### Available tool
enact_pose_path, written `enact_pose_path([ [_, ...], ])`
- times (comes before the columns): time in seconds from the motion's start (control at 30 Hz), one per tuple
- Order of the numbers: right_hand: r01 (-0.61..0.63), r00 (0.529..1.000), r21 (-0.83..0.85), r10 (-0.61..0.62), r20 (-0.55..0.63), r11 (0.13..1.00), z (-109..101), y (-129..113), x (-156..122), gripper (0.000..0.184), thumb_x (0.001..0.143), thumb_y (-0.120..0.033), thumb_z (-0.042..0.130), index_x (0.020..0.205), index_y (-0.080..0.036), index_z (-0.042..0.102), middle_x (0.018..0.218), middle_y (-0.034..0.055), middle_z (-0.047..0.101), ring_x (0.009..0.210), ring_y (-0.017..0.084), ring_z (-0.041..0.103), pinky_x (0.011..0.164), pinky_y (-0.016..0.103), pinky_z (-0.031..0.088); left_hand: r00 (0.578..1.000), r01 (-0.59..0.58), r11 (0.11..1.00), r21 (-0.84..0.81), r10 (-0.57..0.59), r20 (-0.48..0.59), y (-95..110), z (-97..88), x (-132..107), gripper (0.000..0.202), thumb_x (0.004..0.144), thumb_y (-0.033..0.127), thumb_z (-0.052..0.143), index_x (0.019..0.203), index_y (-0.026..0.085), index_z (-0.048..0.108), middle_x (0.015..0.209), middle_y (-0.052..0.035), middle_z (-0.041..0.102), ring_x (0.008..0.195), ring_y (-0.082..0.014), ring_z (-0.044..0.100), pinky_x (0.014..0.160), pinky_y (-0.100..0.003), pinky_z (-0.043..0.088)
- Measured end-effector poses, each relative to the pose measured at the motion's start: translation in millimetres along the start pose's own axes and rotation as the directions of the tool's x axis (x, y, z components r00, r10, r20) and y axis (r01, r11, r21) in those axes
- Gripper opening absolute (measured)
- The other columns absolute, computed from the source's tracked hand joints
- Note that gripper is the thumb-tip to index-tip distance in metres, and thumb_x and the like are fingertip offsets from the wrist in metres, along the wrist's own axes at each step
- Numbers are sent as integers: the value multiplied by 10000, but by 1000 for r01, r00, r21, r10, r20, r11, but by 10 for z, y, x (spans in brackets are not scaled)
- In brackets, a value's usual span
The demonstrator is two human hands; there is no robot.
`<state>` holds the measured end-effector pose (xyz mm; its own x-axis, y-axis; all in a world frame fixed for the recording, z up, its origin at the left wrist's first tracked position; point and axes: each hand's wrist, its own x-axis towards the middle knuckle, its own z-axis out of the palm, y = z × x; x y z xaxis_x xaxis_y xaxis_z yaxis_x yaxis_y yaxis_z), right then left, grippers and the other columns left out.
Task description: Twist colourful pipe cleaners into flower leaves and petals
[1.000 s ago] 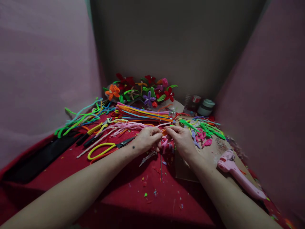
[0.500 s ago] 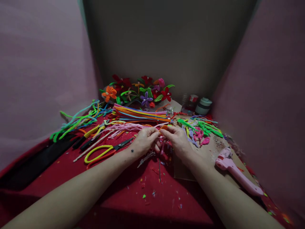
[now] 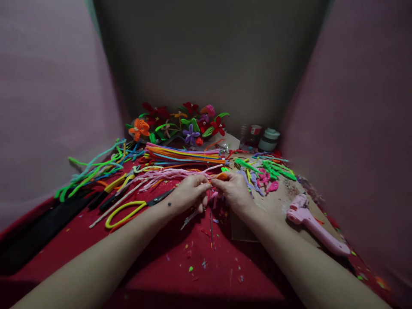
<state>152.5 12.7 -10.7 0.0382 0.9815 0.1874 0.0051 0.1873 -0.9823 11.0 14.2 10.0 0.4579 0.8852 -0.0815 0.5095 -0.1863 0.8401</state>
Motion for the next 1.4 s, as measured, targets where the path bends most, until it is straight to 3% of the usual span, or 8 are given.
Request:
enact_pose_path([
  [0.2, 58, 986, -184, -85, -144, 981, 35, 30, -13, 163, 674, -280, 578, 596, -141, 611, 540, -14, 543, 530, 100, 456, 545, 236, 377, 948, 13, 583, 812, 252, -196, -67, 115, -34, 249, 872, 264, 318, 940, 132, 517, 670, -106, 632, 590, -250, 604, 511, -293, 368],
  [0.5, -189, 982, 15, 188, 28, 982, 137, -55, -143, 265, 749, -362, 466, 573, -169, 511, 447, -32, 490, 342, 79, 369, 371, 213, 266, 871, -125, 941, 315, 256, -420, -163, -196, 101, 267, 824, 386, 431, 717, 174, 554, 521, 30, 496, 486, -108, 454, 501, -209, 344],
  [0.6, 185, 964, -235, -130, 234, 954, 181, -75, -276, 332, 763, -286, 462, 455, -168, 427, 403, -44, 390, 395, 65, 340, 424, 206, 242, 867, -162, 961, 224, 247, -433, -174, -268, 135, 277, 761, 411, 506, 727, 156, 608, 633, 1, 576, 586, -122, 500, 549, -209, 382],
  [0.7, 603, 778, -346, -433, 456, 719, 195, -86, -379, 325, 753, -241, 473, 446, -163, 403, 427, -37, 401, 441, 69, 335, 472, 219, 244, 906, -144, 969, 199, 210, -368, -77, -292, 176, 290, 713, 416, 548, 735, 144, 645, 637, -4, 594, 586, -124, 496, 549, -211, 387],
  [0.8, 718, 689, -390, -512, 512, 576, 186, -80, -411, 325, 771, -246, 459, 458, -167, 426, 450, -17, 464, 456, 81, 374, 489, 224, 260, 954, -147, 963, 226, 198, -227, 103, -226, 272, 281, 693, 405, 565, 701, 141, 660, 582, 9, 579, 542, -113, 478, 522, -209, 377],
  [1.03, 716, 697, -452, -501, 513, 532, 160, -56, -395, 317, 779, -237, 460, 469, -173, 469, 448, -14, 506, 438, 84, 396, 481, 222, 254, 957, -262, 956, 135, 275, -91, 364, -17, 674, 265, 689, 362, 584, 800, 134, 660, 637, -3, 610, 581, -122, 543, 533, -210, 415],
  [1.17, 713, 701, -488, -486, 522, 504, 167, -52, -388, 306, 792, -233, 457, 496, -169, 506, 491, 1, 551, 468, 92, 447, 499, 227, 262, 905, -131, 924, 359, 259, -337, 187, -336, 819, 266, 761, 305, 494, 886, 135, 655, 750, -45, 661, 681, -159, 599, 647, -266, 470],
  [1.4, 396, 913, -764, -304, 270, 510, 64, -132, -156, 268, 843, -242, 421, 710, -164, 640, 705, 59, 664, 635, 141, 575, 585, 239, 343, 856, -33, 510, 859, 459, -240, -405, -793, 935, 424, 774, 285, 554, 1168, 129, 551, 1231, -145, 526, 1144, -266, 453, 958, -383, 369],
])
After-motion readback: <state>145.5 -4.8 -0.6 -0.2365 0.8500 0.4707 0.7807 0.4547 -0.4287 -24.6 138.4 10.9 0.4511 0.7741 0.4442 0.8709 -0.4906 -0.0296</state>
